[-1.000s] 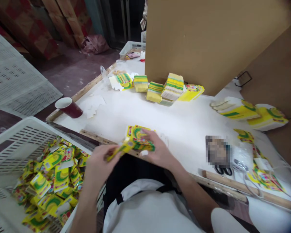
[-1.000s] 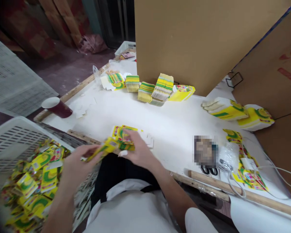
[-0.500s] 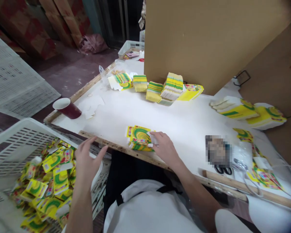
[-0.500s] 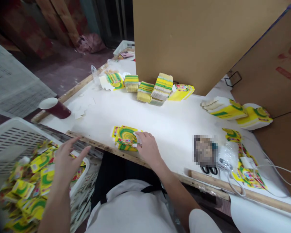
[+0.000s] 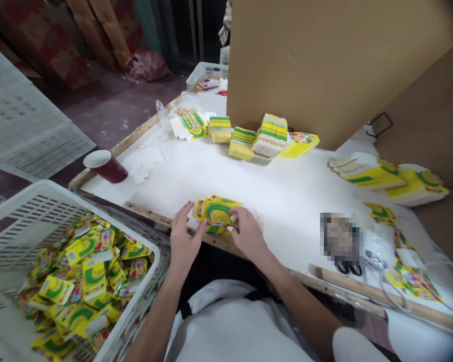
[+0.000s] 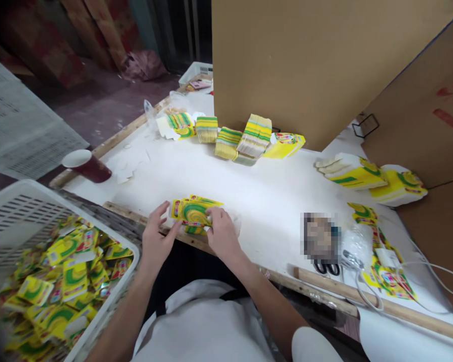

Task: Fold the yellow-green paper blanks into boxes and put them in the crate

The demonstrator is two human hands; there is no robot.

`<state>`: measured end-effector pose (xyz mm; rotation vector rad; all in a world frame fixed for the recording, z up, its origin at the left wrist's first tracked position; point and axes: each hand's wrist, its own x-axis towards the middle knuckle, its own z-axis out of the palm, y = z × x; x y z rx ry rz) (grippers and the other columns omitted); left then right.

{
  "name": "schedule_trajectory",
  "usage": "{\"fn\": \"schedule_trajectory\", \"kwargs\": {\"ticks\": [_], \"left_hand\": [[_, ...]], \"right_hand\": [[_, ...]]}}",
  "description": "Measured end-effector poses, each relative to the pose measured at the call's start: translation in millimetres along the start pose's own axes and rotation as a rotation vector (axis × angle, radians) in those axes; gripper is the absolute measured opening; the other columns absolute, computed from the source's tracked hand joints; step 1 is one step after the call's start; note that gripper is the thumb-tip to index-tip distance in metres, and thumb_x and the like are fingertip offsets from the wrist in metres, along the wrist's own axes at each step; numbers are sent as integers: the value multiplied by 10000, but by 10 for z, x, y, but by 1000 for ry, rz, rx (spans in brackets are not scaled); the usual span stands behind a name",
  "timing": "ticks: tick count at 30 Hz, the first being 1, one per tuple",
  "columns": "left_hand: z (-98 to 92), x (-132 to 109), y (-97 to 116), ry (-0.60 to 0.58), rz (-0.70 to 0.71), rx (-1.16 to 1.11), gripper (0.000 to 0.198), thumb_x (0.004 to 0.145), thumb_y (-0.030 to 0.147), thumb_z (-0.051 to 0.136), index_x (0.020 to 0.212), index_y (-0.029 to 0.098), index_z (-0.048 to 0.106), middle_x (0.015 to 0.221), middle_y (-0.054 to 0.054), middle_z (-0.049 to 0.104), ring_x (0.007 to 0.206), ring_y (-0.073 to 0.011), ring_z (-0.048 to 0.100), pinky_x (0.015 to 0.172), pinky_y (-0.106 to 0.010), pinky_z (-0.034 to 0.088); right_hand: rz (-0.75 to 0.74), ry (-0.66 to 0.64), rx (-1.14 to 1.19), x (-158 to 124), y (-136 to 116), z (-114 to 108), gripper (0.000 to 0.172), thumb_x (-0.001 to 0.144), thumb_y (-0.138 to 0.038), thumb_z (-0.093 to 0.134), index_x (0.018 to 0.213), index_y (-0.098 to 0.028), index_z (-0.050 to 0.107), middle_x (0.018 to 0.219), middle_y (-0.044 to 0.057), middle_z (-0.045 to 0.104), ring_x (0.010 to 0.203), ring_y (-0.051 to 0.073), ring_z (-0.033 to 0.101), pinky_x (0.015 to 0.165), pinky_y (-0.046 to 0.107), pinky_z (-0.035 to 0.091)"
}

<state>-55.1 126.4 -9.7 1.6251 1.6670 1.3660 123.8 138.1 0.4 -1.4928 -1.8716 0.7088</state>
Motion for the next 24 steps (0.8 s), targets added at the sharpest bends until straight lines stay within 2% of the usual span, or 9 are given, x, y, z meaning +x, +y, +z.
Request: {"fn": "schedule_trajectory", "kwargs": {"ticks": [3,6,10,13,15,17,20,22,24], "left_hand": [[-11,-62,150,130,-74,-230,603,745,306,658,1289,236,406,1342,-121,451,1181,-238,493,941,-380,452],[33,-96,350,94,-195,-603,569,757,391,625,1270,256,419,1285,-104,505,1127,-232,535,898,-357,474],[77,-43,603,40,-367,-1017,425,810,561,429,1047,230,552,969,-68,611,917,-212,602,764,-354,513],[65,38,695,129,-408,-1187,383,793,578,430,795,210,535,681,6,488,645,-128,533,642,-277,496],[56,65,696,176,-422,-1233,392,751,593,501,721,202,497,620,38,400,540,-85,441,555,-220,454],[52,59,660,183,-433,-1204,437,700,635,557,730,201,505,625,45,404,526,-74,428,517,-196,432],[50,8,558,136,-383,-1046,511,611,653,643,859,215,553,749,15,536,653,-110,544,610,-229,492],[55,-30,467,112,-316,-917,497,574,560,731,895,215,572,840,-5,606,749,-140,598,699,-270,514],[71,-59,371,169,-299,-798,373,599,427,764,841,198,597,828,-7,645,760,-151,623,720,-289,523]], "right_hand": [[90,4,251,10,-28,-27,367,665,-70,544,976,-225,427,802,-17,543,651,139,553,604,283,495],[67,-71,546,-18,-173,-53,416,664,-117,608,1002,-237,397,810,-31,528,642,114,549,577,240,479],[-42,-249,689,-149,-452,-33,414,687,-74,574,1033,-239,419,817,-24,524,679,111,545,618,236,479],[-121,-282,687,-249,-602,-3,439,679,-91,618,1060,-230,452,866,-6,547,768,132,553,682,250,483],[-154,-293,627,-270,-636,13,484,649,-110,671,1081,-222,482,929,11,564,824,147,554,729,264,482],[-140,-262,563,-242,-609,23,455,637,-116,685,1050,-214,520,908,9,575,794,148,547,720,268,478],[-65,-153,554,-141,-493,9,317,679,-122,632,975,-208,559,820,-4,587,713,140,546,671,266,472],[-42,-76,573,-74,-417,-21,239,711,-114,581,933,-204,581,828,5,608,732,144,570,684,270,473],[-51,-38,555,-31,-374,-55,202,729,-105,547,899,-200,598,824,8,626,731,145,585,673,265,471]]}}
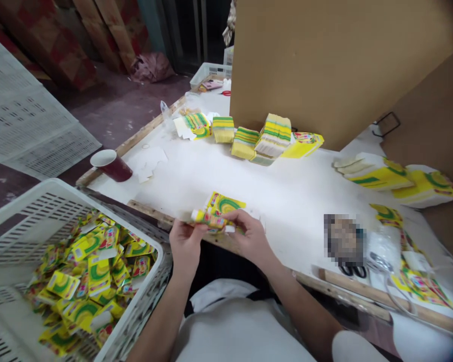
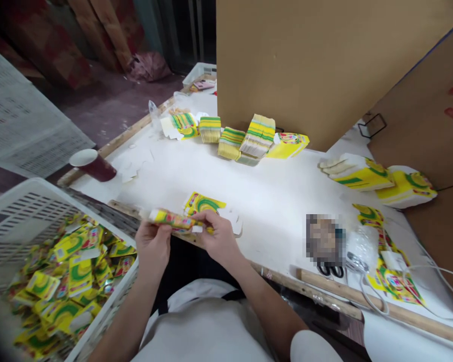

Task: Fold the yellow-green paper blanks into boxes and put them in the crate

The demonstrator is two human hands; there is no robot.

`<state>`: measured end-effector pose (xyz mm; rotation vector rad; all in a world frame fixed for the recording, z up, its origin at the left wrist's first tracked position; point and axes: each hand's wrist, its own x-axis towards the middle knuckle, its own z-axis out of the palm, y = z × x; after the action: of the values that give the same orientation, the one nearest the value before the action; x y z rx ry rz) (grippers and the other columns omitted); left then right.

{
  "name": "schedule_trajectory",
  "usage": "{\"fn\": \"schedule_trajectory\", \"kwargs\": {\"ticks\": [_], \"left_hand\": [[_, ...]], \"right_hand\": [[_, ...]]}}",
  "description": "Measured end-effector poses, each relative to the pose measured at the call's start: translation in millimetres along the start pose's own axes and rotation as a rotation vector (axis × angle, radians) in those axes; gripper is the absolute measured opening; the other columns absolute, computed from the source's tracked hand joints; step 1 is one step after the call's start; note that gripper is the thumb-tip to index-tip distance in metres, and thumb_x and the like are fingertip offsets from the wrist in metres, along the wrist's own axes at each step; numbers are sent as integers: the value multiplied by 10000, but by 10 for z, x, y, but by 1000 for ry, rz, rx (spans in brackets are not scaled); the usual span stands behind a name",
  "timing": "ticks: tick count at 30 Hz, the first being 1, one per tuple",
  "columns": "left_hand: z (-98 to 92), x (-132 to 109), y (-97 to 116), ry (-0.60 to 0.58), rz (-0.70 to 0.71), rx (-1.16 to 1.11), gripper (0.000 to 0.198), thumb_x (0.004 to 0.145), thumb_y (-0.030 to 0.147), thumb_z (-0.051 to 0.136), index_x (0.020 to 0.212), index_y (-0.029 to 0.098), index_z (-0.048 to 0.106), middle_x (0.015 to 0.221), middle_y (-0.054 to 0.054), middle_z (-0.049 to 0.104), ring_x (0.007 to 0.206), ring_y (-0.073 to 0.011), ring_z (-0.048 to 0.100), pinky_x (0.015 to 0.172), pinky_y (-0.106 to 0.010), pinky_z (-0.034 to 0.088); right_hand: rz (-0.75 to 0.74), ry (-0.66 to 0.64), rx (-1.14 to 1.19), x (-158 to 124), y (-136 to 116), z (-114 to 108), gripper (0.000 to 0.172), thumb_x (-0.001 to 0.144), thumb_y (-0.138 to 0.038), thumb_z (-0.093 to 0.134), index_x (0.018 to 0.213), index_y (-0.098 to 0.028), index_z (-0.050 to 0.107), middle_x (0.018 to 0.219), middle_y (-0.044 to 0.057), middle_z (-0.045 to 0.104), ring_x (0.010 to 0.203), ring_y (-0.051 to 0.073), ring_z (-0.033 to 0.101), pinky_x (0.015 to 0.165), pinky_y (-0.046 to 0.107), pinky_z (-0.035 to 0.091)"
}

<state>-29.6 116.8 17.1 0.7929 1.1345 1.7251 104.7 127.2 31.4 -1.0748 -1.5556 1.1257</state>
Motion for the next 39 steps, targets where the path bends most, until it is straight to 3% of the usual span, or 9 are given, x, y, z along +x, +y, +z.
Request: {"fn": "schedule_trajectory", "kwargs": {"ticks": [4,9,13,17,20,27,31,36,39], "left_hand": [[-88,35,-58,105,26,143,197,691,337,703,790,174,654,787,-17,680,778,-183,647,730,-328,542],[-216,129,365,-65,213,288,391,791,346,601,1163,232,558,1148,-66,609,1087,-227,571,937,-392,467],[-269,176,695,-245,474,850,869,598,463,746,1341,214,371,1364,-135,425,1263,-337,385,1047,-510,319],[-218,152,615,-546,313,1216,745,625,474,710,1262,213,424,1149,-114,592,1042,-307,569,876,-448,464],[-169,97,474,-481,207,1239,493,715,442,622,1124,206,481,991,-77,639,894,-260,631,758,-373,501],[-135,23,347,-336,249,1202,479,714,482,619,1083,228,447,856,-32,628,789,-239,639,668,-327,491],[-137,26,294,-281,290,1190,484,689,477,644,1049,216,454,914,-58,612,858,-262,610,761,-386,485],[-87,-11,304,-212,204,1085,505,647,368,669,1061,197,435,963,-74,585,918,-275,575,799,-420,474],[-62,-22,326,-199,152,969,516,649,371,675,1069,191,437,975,-77,575,915,-266,574,802,-411,472]], "right_hand": [[-74,1,-117,45,-36,-85,175,733,-96,510,816,-207,616,695,-16,620,603,131,561,560,243,445],[-279,146,-301,119,-112,-276,269,743,-52,496,840,-247,654,785,15,661,743,175,593,681,320,483],[-529,-26,-539,120,-177,-280,244,807,-105,539,858,-304,671,822,4,672,839,181,586,916,422,407],[-641,-126,-633,99,-229,-191,218,827,-140,565,903,-322,657,846,-21,669,903,165,587,1042,435,301],[-577,-79,-585,93,-221,-171,327,824,-95,507,1040,-313,619,911,4,666,941,183,581,1008,442,352],[-299,167,-362,71,-144,-105,396,734,-28,467,1042,-254,569,938,31,641,878,192,604,776,342,507],[-309,95,-376,71,-159,-95,441,697,-19,479,1062,-252,568,1044,53,604,1024,223,553,891,388,470],[-139,-77,-122,4,-144,8,447,787,-94,510,1204,-251,472,994,46,600,835,170,604,778,324,516],[-75,-13,22,-9,-73,54,419,797,-161,543,1198,-247,459,972,46,566,839,165,601,799,331,512]]}}
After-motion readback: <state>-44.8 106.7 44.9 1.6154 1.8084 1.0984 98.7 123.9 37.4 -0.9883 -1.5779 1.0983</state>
